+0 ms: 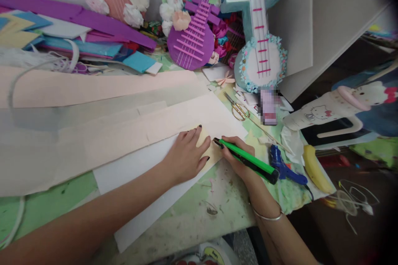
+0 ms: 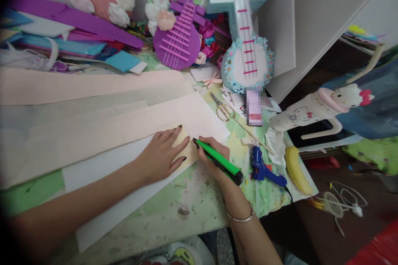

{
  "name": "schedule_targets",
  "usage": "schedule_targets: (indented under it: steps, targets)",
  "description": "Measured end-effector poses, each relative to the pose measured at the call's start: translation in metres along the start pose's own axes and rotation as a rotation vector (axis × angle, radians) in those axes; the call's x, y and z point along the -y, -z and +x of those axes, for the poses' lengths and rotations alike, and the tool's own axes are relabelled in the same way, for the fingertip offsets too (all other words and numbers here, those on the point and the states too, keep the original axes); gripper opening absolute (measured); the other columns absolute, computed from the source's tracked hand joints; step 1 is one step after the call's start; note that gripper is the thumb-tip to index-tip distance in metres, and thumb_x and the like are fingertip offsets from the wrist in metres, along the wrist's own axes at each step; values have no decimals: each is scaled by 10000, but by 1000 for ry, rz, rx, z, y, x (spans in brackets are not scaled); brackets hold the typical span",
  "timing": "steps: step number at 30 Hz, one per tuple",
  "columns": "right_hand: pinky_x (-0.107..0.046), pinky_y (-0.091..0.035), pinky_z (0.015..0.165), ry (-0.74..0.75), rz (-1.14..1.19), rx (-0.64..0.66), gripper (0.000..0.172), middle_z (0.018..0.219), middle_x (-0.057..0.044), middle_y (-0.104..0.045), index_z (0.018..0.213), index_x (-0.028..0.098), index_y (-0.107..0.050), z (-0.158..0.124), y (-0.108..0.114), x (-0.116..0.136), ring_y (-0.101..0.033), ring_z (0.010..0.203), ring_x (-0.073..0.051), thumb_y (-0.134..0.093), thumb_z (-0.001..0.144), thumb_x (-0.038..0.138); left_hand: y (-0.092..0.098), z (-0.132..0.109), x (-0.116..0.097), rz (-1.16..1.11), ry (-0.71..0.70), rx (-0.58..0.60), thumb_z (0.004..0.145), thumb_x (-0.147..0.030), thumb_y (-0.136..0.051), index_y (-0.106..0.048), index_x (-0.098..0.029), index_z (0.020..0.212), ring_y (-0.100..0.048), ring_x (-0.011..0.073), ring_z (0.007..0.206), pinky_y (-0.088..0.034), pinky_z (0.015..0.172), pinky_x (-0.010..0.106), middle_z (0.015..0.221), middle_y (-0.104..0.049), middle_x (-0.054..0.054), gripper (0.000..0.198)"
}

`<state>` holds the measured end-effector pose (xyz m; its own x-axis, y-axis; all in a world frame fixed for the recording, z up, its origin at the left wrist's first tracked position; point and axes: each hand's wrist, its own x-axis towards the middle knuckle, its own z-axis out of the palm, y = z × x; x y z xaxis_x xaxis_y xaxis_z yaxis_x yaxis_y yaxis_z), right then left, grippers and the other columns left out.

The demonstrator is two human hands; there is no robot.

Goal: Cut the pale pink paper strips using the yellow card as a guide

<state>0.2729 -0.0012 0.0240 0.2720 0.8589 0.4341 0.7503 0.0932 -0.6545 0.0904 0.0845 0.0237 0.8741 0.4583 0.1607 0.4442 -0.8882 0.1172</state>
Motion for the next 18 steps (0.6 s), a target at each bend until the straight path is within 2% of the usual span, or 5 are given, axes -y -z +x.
schedule_targets:
  steps: [18]
  targets:
    - [-203, -557, 581, 41, -11, 9, 118, 794, -24, -762, 898, 209, -676, -1, 3, 2, -712, 642, -141, -612, 800, 196, -3, 0, 0, -6, -4, -23, 944, -389, -450, -472, -140, 1351, -438, 373, 1224, -347, 936, 455, 1433, -391, 264, 477]
